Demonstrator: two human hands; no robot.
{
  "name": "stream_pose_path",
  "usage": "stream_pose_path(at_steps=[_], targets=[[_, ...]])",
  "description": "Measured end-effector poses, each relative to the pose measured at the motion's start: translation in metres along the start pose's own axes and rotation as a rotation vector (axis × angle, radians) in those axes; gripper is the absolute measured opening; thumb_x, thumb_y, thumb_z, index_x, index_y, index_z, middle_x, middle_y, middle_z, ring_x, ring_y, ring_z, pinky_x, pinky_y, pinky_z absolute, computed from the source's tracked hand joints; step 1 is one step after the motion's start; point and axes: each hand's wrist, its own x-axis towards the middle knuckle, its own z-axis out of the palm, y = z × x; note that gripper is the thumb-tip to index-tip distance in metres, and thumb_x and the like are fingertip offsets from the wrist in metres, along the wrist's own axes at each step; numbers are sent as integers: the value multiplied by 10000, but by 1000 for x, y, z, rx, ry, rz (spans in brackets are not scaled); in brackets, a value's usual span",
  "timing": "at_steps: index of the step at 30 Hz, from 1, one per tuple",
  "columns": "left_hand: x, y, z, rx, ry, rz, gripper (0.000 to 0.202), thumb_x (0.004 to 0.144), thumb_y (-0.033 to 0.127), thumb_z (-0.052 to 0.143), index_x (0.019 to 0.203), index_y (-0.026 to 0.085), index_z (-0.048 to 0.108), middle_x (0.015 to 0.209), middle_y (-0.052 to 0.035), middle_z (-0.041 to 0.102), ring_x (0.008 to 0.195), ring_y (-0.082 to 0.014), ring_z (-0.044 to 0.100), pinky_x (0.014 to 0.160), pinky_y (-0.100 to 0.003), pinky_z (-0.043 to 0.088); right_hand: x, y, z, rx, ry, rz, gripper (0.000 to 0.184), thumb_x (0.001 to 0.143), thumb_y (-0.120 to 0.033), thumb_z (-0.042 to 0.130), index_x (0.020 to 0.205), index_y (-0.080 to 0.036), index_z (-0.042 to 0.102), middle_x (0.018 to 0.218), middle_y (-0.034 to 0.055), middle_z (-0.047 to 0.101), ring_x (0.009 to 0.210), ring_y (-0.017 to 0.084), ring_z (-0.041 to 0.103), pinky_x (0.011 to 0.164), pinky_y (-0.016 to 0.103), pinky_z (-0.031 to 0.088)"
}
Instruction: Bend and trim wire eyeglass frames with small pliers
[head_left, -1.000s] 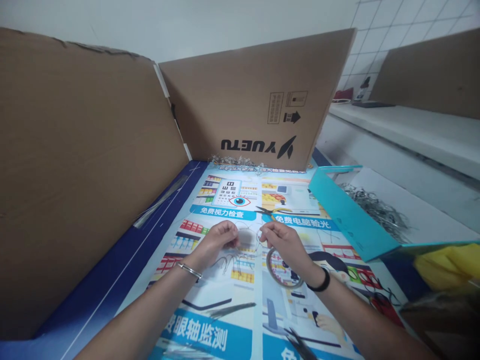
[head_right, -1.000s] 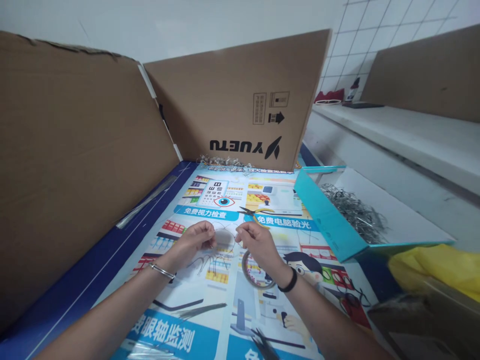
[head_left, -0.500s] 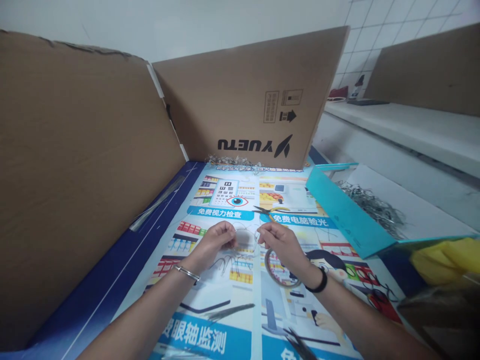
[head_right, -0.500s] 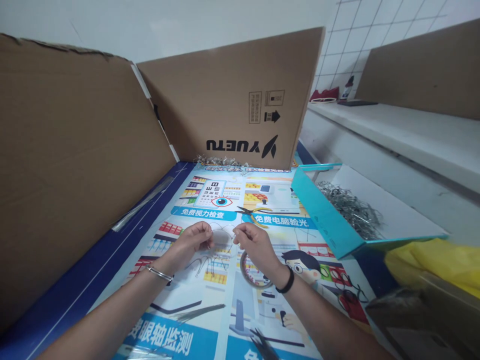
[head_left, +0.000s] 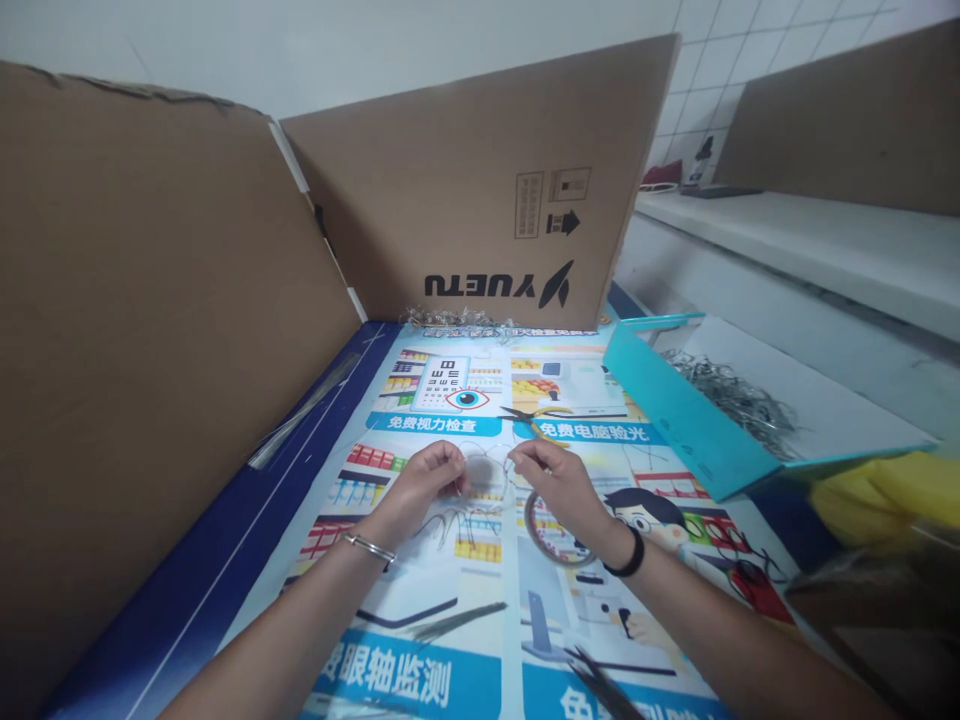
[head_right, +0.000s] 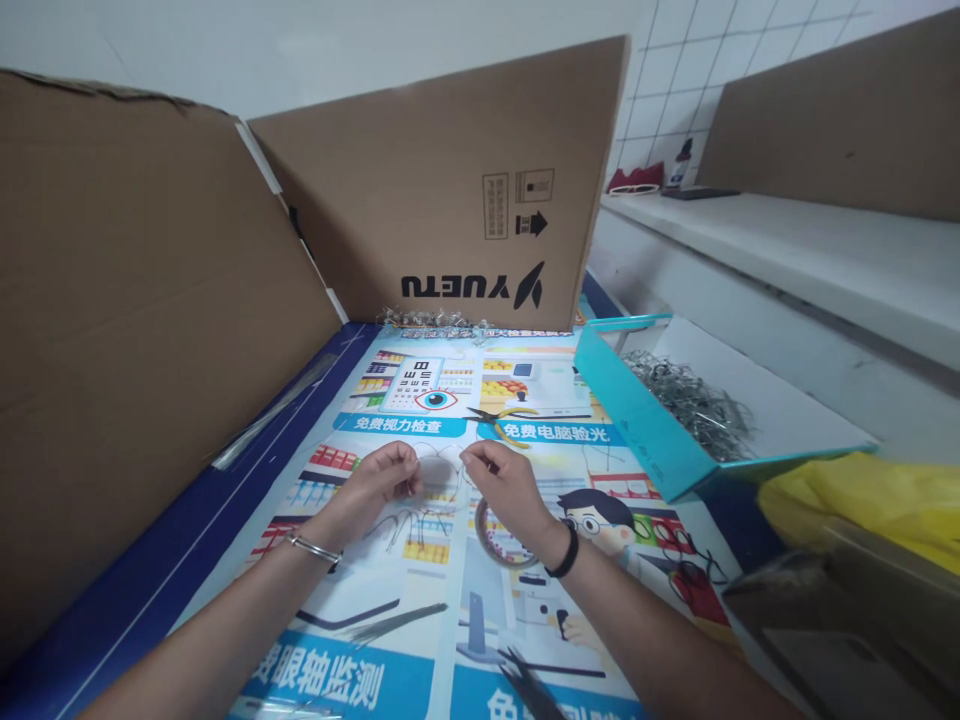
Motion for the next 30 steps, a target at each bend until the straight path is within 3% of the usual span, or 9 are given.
stream_pose_path(at_steps=[6,13,20,30], targets=[[1,-3,-1,4,4,-1,196,798,341,599,767,171,509,646,-15,602,601,-109,523,591,-219,358,2,-2,-3,-54,35,-61,154,801,-291,527,722,-202,625,728,2,616,694,138,533,673,250,410],[1,-2,1,26,14,3,200,779,353,611,761,173,525,632,-16,614,564,-101,502,566,-213,342,1,-10,-3,-2,-26,5,190,800,-334,514,680,-217,601,689,-1,613,647,141,531,608,252,416],[1,-1,1,39,17,-1,210,773,360,618,755,170,529,603,-3,598,532,-89,481,545,-204,335,3,-5,0,93,-77,29,183,811,-341,511,718,-212,602,722,11,636,693,150,559,640,270,429],[2,0,-3,-80,-23,-6,220,759,345,644,769,169,513,619,4,590,550,-93,512,555,-212,368,13,-24,1,111,-135,101,178,808,-348,508,758,-192,578,774,25,667,642,124,557,644,264,440]])
